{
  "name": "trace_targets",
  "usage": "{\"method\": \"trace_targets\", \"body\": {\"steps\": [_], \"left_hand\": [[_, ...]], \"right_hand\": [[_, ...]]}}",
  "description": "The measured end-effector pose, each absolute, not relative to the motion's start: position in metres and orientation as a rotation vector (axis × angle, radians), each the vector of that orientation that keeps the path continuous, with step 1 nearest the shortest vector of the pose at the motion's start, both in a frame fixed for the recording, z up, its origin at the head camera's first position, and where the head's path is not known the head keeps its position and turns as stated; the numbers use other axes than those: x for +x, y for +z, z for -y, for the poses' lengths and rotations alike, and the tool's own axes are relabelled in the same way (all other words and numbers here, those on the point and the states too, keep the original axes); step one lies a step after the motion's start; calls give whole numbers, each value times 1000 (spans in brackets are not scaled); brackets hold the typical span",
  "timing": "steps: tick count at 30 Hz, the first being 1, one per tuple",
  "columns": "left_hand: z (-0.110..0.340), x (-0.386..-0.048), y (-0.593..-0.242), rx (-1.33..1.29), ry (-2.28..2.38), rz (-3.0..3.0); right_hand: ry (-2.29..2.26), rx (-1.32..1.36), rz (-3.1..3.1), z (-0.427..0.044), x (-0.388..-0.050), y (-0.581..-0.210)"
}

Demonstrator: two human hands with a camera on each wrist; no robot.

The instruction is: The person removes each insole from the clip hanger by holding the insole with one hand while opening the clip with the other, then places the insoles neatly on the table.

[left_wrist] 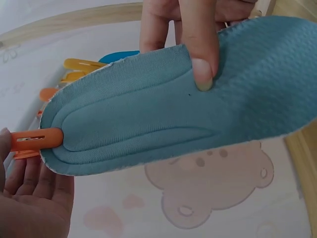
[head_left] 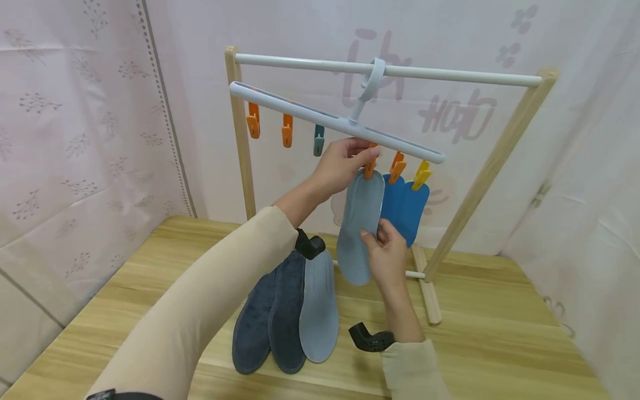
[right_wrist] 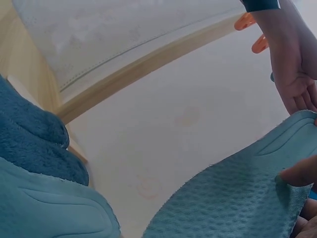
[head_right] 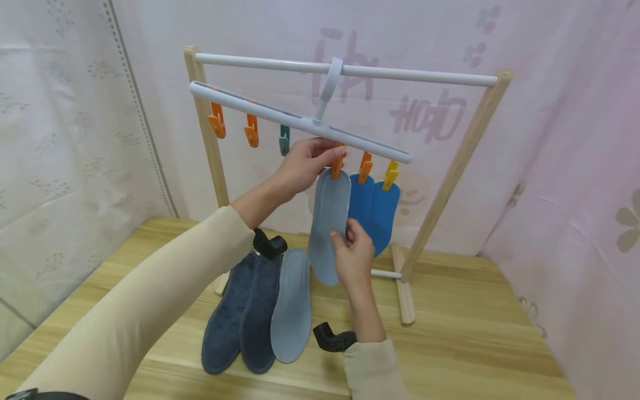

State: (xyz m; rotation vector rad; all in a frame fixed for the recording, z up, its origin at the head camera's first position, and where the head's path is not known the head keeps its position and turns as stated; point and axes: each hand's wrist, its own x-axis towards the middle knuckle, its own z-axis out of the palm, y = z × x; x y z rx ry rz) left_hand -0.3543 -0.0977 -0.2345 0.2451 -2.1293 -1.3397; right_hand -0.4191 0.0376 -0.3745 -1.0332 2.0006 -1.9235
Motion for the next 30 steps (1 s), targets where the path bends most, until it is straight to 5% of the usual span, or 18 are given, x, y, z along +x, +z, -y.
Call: {"method": "trace_targets", "body": {"steps": [30], "left_hand": [[90, -362, -237, 267, -1435, 1928]], "right_hand": [[-1867, -1015, -1962, -50, -413, -380]]}}
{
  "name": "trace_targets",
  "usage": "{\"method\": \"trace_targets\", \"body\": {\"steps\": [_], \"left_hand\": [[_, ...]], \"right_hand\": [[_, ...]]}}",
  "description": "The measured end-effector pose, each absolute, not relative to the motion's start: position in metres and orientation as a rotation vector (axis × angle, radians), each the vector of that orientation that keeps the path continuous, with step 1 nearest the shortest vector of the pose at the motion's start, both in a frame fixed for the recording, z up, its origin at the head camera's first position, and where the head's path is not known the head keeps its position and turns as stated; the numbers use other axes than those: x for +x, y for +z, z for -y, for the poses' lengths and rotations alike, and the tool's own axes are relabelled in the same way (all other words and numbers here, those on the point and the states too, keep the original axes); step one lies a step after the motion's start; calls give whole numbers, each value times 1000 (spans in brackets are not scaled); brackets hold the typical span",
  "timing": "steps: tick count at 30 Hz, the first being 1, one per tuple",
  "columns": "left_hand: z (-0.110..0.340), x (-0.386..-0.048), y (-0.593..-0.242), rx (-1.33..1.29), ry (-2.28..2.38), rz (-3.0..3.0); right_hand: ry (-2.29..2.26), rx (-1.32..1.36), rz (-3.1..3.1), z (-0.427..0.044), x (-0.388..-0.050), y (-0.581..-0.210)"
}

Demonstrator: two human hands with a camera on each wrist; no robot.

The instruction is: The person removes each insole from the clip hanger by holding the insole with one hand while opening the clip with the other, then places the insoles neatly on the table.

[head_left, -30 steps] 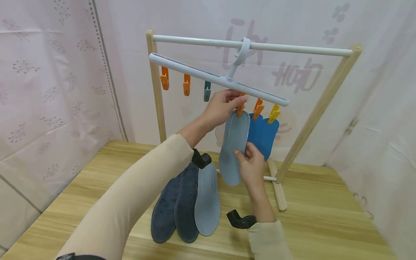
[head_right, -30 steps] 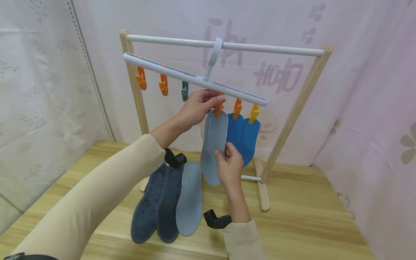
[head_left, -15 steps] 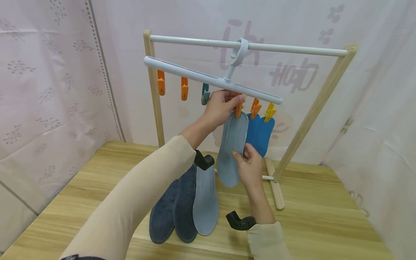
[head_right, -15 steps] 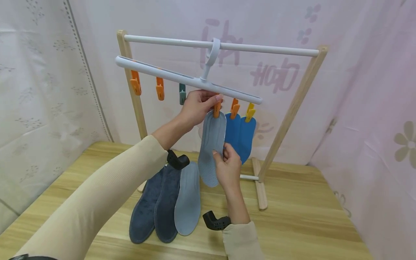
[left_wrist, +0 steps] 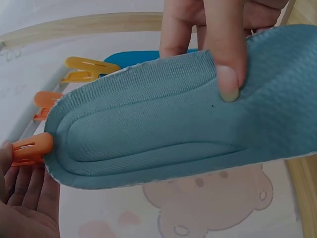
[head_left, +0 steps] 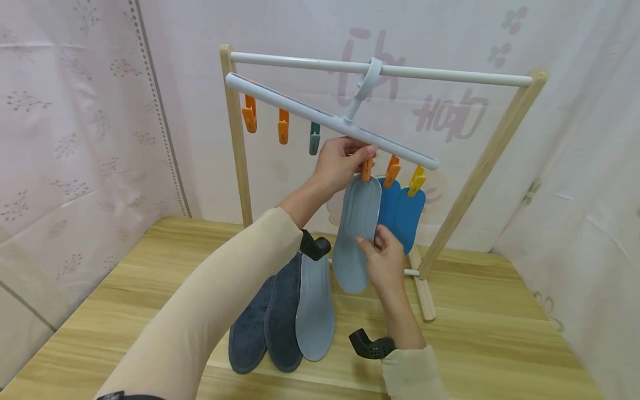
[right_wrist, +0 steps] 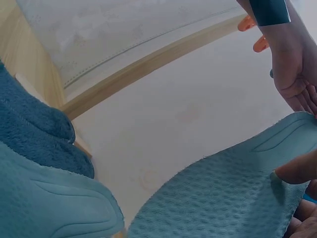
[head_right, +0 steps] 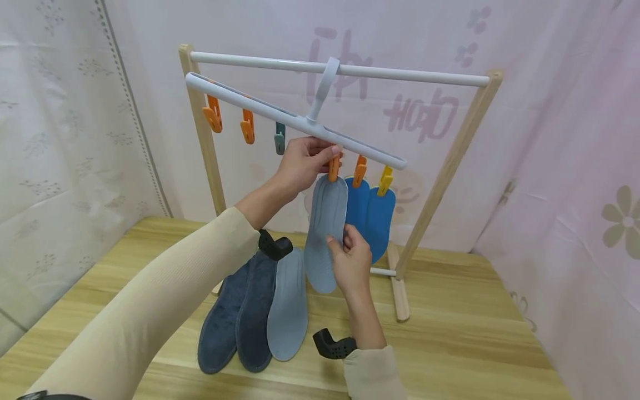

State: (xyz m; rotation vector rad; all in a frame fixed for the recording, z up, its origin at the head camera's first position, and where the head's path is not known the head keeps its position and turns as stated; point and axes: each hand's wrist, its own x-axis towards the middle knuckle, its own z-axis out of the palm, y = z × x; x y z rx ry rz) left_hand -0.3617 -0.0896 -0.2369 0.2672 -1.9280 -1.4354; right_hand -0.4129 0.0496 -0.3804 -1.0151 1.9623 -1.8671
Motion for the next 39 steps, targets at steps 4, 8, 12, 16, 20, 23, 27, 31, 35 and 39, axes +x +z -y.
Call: {"method": "trace_targets", "body": {"steps": [4, 8, 12, 16, 20, 23, 27, 31, 35, 39], "left_hand": [[89, -363, -237, 264, -1442, 1932], [90, -364, -238, 253, -1430, 1940], [90, -363, -239, 249, -1418, 1947], [91, -361, -239, 246, -1420, 1952], [93, -359, -240, 260, -1418, 1963], [94, -358, -242, 274, -1418, 1967], [94, -357, -242, 267, -1424, 1965], [94, -357, -242, 263, -1429, 1961], [95, -357, -242, 263, -1442, 1952], [95, -357, -242, 260, -1469, 1939]], "right_hand": [[-1811, -994, -1982, -56, -411, -381], [-1734, -965, -2027, -63, -409, -381], [-1661, -958, -2056, -69, -408, -382], [-1607, -950, -2054, -74, -407, -386], [-1551, -936, -2036, -80, -404, -390], [-1525, -938, -2023, -82, -403, -395], [-1495, -927, -2013, -80, -405, -402], [-1457, -915, -2016, -75, -407, -411], [-1430, -900, -2024, -72, -410, -419], [-1399, -888, -2012, -71, -412, -426]]}}
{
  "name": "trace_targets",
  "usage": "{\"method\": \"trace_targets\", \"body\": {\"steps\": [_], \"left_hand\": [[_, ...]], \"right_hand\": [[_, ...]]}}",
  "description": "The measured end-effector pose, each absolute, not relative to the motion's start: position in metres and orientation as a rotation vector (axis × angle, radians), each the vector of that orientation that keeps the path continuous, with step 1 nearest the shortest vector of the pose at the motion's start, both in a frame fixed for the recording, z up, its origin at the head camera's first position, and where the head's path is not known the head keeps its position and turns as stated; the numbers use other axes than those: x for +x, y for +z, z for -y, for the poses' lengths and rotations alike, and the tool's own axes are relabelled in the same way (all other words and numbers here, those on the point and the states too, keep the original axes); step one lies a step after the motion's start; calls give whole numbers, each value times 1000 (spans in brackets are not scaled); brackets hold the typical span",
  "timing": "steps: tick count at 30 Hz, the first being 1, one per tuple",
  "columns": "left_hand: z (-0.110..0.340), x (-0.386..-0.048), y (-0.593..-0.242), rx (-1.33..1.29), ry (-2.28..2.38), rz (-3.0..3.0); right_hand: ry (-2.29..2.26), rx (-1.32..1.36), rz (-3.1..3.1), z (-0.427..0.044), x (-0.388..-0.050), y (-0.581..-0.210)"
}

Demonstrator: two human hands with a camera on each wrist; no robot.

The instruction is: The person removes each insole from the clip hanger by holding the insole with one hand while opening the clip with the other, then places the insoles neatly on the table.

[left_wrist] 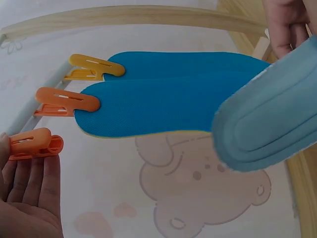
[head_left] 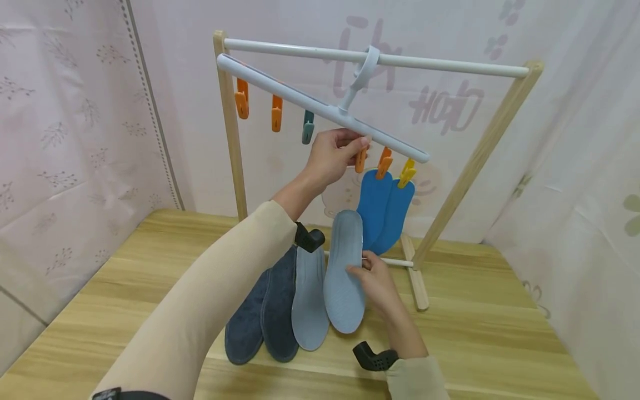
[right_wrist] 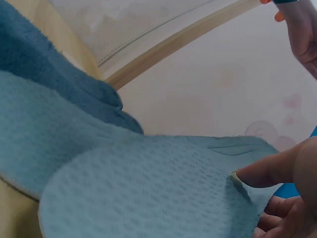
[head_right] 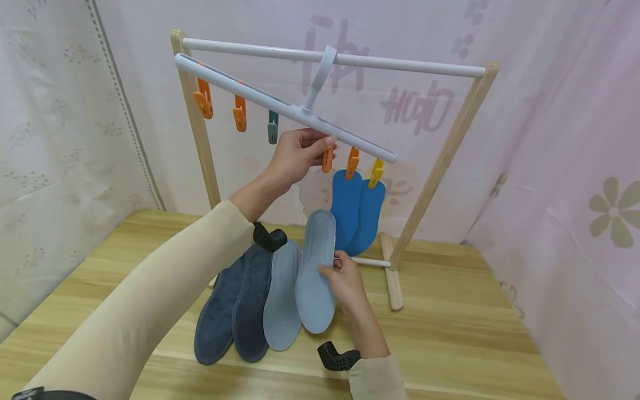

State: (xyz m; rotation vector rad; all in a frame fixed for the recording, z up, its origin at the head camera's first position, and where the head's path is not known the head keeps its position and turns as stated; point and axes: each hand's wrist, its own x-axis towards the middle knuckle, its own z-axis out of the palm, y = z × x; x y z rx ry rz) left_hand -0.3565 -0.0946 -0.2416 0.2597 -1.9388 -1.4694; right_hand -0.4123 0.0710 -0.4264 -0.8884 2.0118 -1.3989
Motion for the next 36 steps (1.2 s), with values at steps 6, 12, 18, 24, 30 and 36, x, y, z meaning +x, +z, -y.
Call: {"method": "trace_targets", "body": {"steps": [6, 12, 18, 24, 30, 36], "left_hand": [[95, -355, -241, 267, -1489, 1938], [94, -354, -240, 264, -1502, 1933], [95, -355, -240, 251, -1509, 1926], [94, -355, -241, 248, -1520, 1927], [94, -355, -241, 261, -1520, 1924], [94, -354, -241, 270, -1519, 1922]], "right_hand": [[-1366, -916, -1991, -68, -412, -437], [-1328, -911, -2026, -63, -411, -447], [-1325, -897, -2036, -59, -411, -456], [-1308, -893, -2037, -58, -409, -462], [-1253, -916, -2130, -57, -406, -466], [-1165, -996, -2295, -54, -404, -472]]}}
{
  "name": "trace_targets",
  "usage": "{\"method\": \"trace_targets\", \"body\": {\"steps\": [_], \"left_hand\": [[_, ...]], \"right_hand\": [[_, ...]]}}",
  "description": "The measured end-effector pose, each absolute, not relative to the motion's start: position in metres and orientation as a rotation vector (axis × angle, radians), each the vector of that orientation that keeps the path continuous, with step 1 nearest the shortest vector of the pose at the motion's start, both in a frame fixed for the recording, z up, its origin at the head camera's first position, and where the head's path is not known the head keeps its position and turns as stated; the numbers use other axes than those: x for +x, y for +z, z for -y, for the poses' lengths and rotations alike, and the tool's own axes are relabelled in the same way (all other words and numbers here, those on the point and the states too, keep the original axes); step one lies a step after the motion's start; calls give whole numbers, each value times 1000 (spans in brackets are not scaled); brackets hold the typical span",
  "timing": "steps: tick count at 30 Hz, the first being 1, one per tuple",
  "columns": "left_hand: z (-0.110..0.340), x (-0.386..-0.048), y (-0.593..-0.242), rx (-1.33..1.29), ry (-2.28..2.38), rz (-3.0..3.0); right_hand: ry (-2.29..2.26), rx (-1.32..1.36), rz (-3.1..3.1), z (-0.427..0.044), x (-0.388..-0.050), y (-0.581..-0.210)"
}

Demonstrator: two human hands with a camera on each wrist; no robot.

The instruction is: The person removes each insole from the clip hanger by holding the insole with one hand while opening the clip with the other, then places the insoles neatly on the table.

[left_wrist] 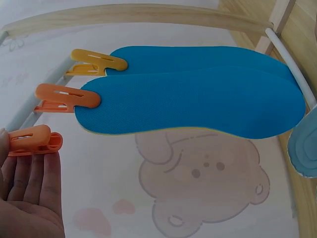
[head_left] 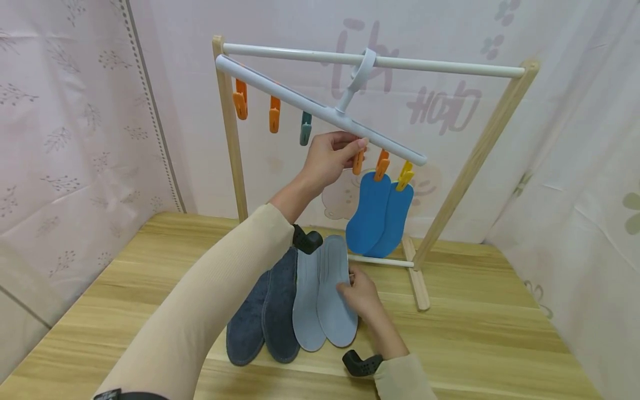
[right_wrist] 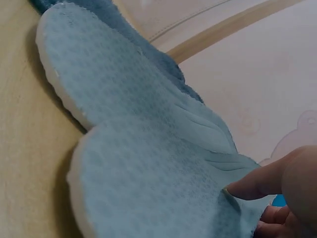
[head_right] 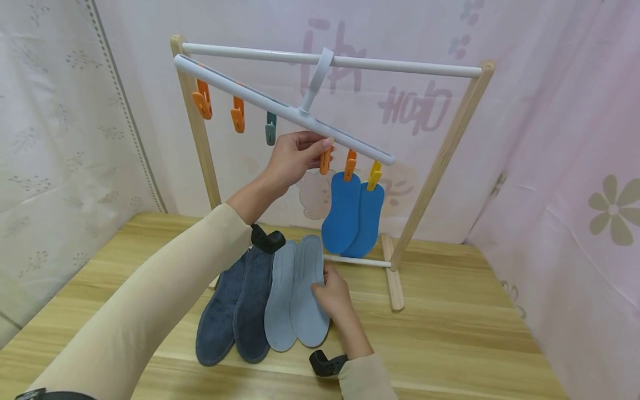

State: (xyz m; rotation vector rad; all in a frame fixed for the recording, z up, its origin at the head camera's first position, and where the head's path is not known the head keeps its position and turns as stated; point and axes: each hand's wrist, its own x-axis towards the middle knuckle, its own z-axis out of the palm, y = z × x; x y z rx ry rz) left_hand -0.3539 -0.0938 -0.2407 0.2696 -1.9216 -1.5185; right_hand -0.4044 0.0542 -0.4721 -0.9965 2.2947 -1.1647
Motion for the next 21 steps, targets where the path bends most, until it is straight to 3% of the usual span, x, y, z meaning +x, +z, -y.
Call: {"method": "trace_targets", "body": {"steps": [21], "left_hand": [[91, -356, -242, 263, -1520, 1924]], "right_hand": [[-938, -1155, -2562, -59, -398, -471]]}}
